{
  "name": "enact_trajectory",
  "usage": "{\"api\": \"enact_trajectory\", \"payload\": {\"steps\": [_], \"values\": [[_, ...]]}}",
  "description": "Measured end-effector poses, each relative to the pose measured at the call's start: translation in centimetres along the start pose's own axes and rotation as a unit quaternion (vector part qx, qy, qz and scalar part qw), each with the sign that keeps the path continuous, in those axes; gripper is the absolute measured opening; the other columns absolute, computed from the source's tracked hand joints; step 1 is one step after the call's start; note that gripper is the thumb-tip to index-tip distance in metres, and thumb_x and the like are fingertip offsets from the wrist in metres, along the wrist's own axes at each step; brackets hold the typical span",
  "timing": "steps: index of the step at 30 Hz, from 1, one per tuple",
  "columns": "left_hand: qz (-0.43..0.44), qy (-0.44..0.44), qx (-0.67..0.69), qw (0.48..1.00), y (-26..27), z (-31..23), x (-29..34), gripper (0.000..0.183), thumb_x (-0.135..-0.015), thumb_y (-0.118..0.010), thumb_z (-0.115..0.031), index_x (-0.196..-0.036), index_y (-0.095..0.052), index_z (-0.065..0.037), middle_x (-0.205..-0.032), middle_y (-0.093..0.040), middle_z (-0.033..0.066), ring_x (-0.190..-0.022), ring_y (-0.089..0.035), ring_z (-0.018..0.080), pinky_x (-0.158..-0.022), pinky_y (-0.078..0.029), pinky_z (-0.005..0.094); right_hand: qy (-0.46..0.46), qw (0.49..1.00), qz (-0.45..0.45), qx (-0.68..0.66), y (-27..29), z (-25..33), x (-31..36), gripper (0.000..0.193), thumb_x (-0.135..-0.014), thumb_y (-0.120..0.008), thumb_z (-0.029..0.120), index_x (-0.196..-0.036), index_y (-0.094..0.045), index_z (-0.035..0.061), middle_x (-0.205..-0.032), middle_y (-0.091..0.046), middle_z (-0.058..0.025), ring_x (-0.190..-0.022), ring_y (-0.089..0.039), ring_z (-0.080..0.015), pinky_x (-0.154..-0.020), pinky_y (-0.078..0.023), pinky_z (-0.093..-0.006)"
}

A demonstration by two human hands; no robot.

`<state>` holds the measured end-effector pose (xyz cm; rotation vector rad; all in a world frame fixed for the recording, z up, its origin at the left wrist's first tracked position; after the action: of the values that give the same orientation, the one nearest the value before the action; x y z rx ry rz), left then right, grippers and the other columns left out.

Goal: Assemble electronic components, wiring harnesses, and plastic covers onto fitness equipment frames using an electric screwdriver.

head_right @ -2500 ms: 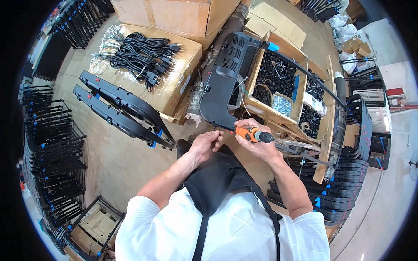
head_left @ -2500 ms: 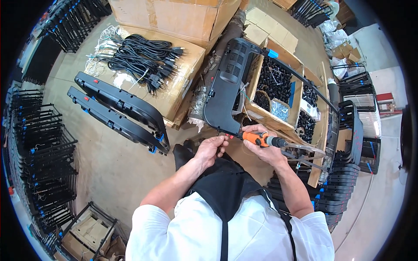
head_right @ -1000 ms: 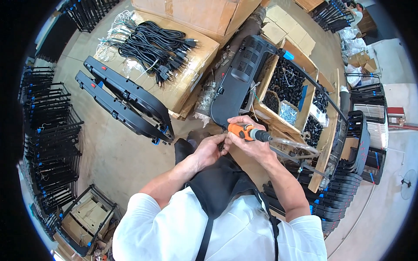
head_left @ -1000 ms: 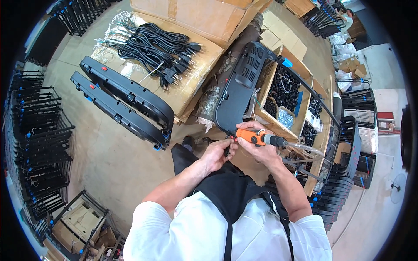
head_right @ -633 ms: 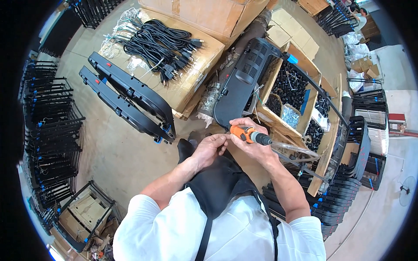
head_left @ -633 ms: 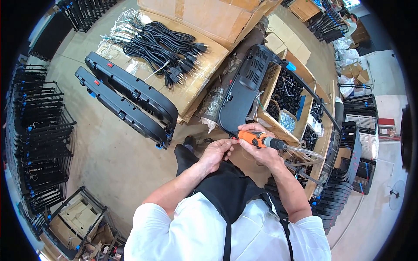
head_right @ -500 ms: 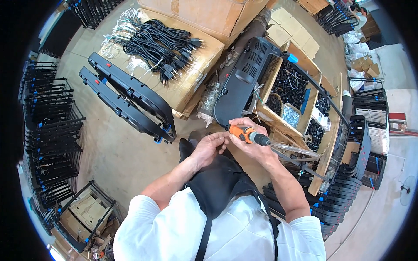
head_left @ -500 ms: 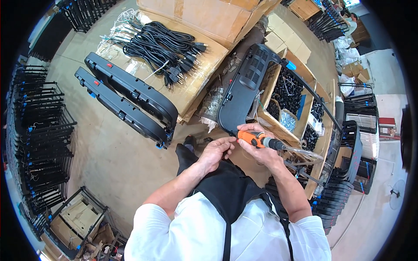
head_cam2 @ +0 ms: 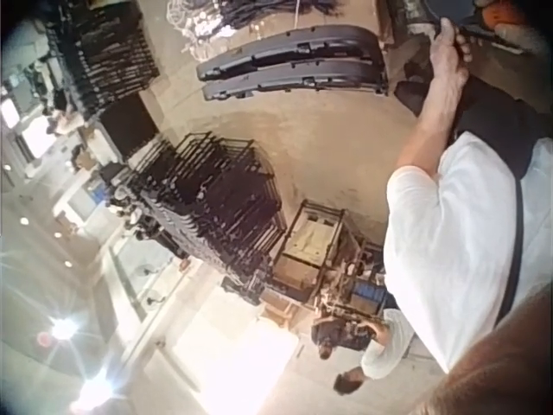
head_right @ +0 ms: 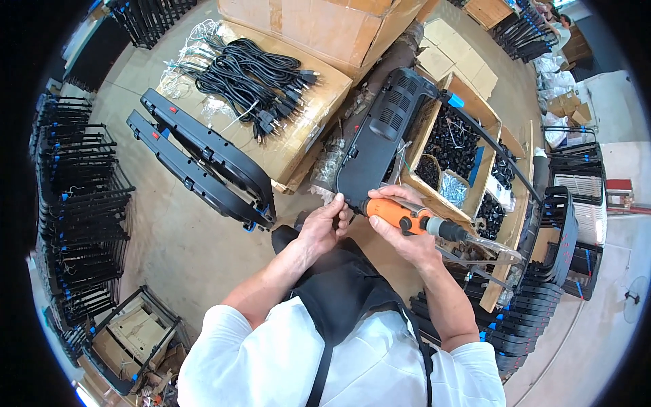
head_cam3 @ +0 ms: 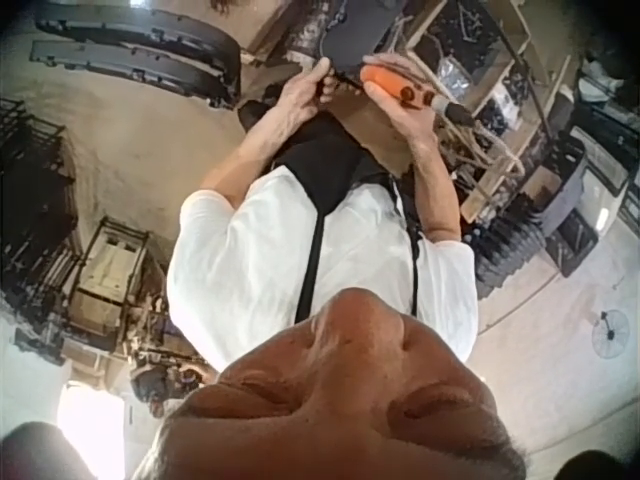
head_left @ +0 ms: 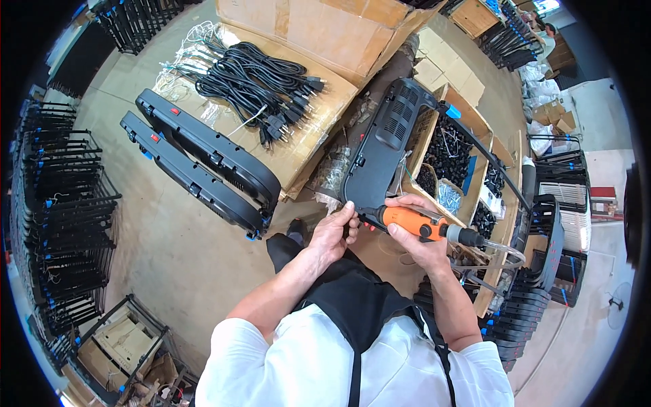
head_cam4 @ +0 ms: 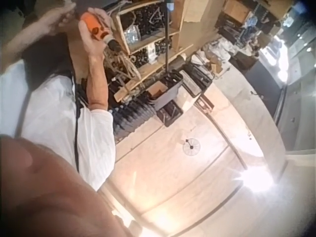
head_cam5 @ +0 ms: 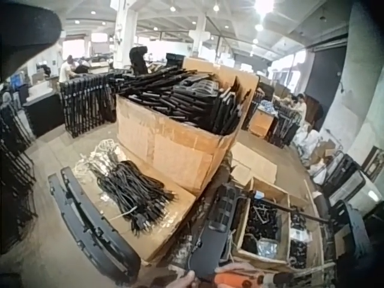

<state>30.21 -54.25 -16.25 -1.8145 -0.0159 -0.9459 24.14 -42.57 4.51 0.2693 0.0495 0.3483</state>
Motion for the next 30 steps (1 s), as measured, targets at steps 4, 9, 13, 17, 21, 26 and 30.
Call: {"api": "enact_trajectory", "payload": {"steps": [4, 9, 13, 17, 21, 26, 30], "values": [[-0.027, -0.012, 0.052, 0.998, -1.4, -1.1, -0.8, 0.030, -0.106, -0.068, -0.040, -0.103, -0.065, -0.010, -0.080, -0.060, -0.0024, -0.066, -0.053, 0.0105, -0.055, -0.041, 0.0245, -0.014, 0.999, -0.007, -0.039, -0.2, 0.1, -0.8, 0.046, -0.090, -0.082, 0.004, -0.130, -0.061, 0.0040, -0.131, -0.070, -0.0118, -0.124, -0.066, -0.0225, -0.110, -0.052, -0.0395], [-0.007, 0.017, 0.098, 0.995, -2.7, -1.4, -2.4, 0.025, -0.110, -0.063, -0.033, -0.113, -0.062, -0.009, -0.082, -0.057, -0.0022, -0.069, -0.054, 0.0105, -0.055, -0.042, 0.0237, -0.018, 0.999, -0.016, -0.023, 0.0, -0.2, -1.6, 0.046, -0.090, -0.081, 0.002, -0.131, -0.061, 0.0039, -0.132, -0.070, -0.0128, -0.125, -0.067, -0.0231, -0.110, -0.053, -0.0399], [0.014, 0.052, 0.128, 0.990, -3.4, -1.5, -3.1, 0.022, -0.112, -0.058, -0.030, -0.115, -0.061, -0.008, -0.083, -0.058, -0.0019, -0.070, -0.054, 0.0107, -0.056, -0.044, 0.0236, -0.037, 0.997, -0.038, -0.053, 0.3, -0.3, -2.2, 0.047, -0.090, -0.081, 0.003, -0.132, -0.060, 0.0035, -0.132, -0.070, -0.0137, -0.125, -0.066, -0.0232, -0.110, -0.052, -0.0399], [0.034, 0.066, 0.150, 0.986, -3.5, -1.8, -3.3, 0.022, -0.112, -0.057, -0.030, -0.115, -0.061, -0.009, -0.083, -0.059, -0.0021, -0.070, -0.055, 0.0108, -0.057, -0.044, 0.0235, -0.043, 0.998, -0.025, -0.035, 0.3, -0.3, -3.0, 0.047, -0.090, -0.081, 0.004, -0.132, -0.060, 0.0033, -0.133, -0.070, -0.0140, -0.125, -0.066, -0.0235, -0.110, -0.052, -0.0401], [0.026, 0.068, 0.150, 0.986, -3.6, -2.0, -3.3, 0.022, -0.112, -0.057, -0.031, -0.113, -0.062, -0.009, -0.083, -0.059, -0.0024, -0.072, -0.055, 0.0112, -0.059, -0.045, 0.0241, -0.051, 0.998, -0.020, -0.020, 0.0, -0.6, -3.5, 0.048, -0.090, -0.081, 0.004, -0.133, -0.060, 0.0032, -0.133, -0.070, -0.0140, -0.125, -0.066, -0.0234, -0.111, -0.052, -0.0403], [-0.006, 0.027, 0.119, 0.993, -4.3, -1.6, -3.1, 0.026, -0.113, -0.055, -0.034, -0.109, -0.064, -0.010, -0.084, -0.059, -0.0013, -0.073, -0.055, 0.0135, -0.063, -0.044, 0.0271, -0.041, 0.998, -0.021, 0.033, -1.2, 0.1, -4.9, 0.046, -0.091, -0.080, 0.005, -0.133, -0.060, 0.0034, -0.134, -0.070, -0.0135, -0.126, -0.066, -0.0229, -0.110, -0.053, -0.0394], [-0.011, 0.015, 0.047, 0.999, -3.3, -1.1, -2.4, 0.036, -0.116, -0.048, -0.038, -0.115, -0.064, -0.006, -0.089, -0.062, 0.0003, -0.073, -0.057, 0.0152, -0.065, -0.047, 0.0304, -0.043, 0.997, -0.030, 0.058, -1.4, -2.2, -6.5, 0.048, -0.091, -0.080, 0.002, -0.133, -0.058, 0.0026, -0.132, -0.070, -0.0150, -0.123, -0.067, -0.0223, -0.108, -0.054, -0.0381]]}}
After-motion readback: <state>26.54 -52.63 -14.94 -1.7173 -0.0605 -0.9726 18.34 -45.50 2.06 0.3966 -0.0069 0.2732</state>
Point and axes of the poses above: each hand's wrist, its own x-axis away from the middle knuckle, its own y-axis out of the back of the hand, z = x × y, the point moved 10 cm from there along -x, towards the middle knuckle
